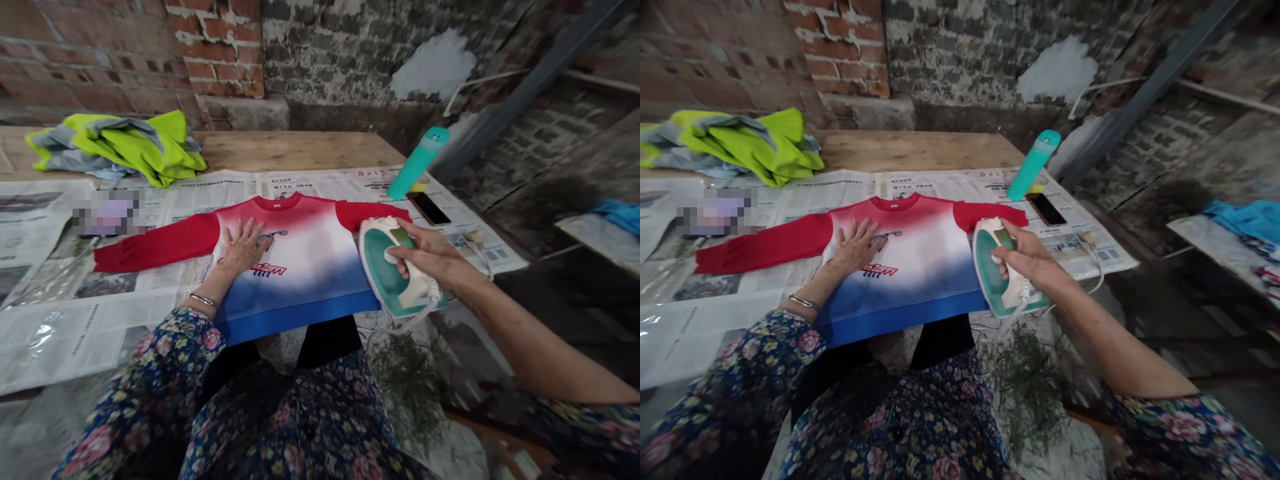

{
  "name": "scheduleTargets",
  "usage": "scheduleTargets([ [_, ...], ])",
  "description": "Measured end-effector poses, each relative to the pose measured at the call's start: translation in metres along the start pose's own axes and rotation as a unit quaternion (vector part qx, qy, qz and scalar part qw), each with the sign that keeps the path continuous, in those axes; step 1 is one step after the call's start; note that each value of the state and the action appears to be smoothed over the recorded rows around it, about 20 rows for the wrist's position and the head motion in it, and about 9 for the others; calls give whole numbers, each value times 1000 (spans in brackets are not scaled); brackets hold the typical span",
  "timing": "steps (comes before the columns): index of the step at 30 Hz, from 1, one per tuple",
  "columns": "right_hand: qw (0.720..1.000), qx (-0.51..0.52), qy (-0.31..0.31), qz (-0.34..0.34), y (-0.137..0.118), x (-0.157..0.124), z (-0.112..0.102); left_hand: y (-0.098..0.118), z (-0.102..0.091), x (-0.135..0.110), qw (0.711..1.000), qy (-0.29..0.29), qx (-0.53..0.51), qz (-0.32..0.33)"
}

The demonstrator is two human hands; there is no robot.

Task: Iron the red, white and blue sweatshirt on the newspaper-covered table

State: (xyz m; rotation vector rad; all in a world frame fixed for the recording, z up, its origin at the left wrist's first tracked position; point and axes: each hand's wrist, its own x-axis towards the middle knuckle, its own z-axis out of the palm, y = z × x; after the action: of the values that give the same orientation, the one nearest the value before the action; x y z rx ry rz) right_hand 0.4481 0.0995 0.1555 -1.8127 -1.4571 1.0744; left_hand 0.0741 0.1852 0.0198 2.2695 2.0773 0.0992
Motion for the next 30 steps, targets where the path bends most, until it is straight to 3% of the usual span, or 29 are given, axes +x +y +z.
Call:
scheduleTargets([
  [3,999,-4,37,9,-14,1,-5,4,-2,-3,999,32,-12,10],
  [6,999,3,13,-38,-29,3,2,12,2,-23,992,99,-27,66],
  [10,993,23,-77,-89,-47,16,33,26,18,-91,960,167,-52,217],
  [12,987,24,-128,-93,-57,25,58,27,26,-133,946,188,-47,260],
  [15,979,18,-183,-91,-71,41,93,18,35,-185,951,206,-14,231],
  [18,978,8,-192,-83,-77,61,110,4,42,-214,962,206,4,180],
  [20,984,-10,-163,-70,-77,76,109,-3,46,-223,967,196,6,166],
  [23,995,-51,-69,-51,-73,94,95,-10,51,-226,968,184,3,169],
  [26,995,-92,2,-40,-71,93,73,-15,52,-227,966,178,-19,185],
  [30,987,-144,-59,-36,-59,63,42,-26,41,-232,962,163,-98,196],
])
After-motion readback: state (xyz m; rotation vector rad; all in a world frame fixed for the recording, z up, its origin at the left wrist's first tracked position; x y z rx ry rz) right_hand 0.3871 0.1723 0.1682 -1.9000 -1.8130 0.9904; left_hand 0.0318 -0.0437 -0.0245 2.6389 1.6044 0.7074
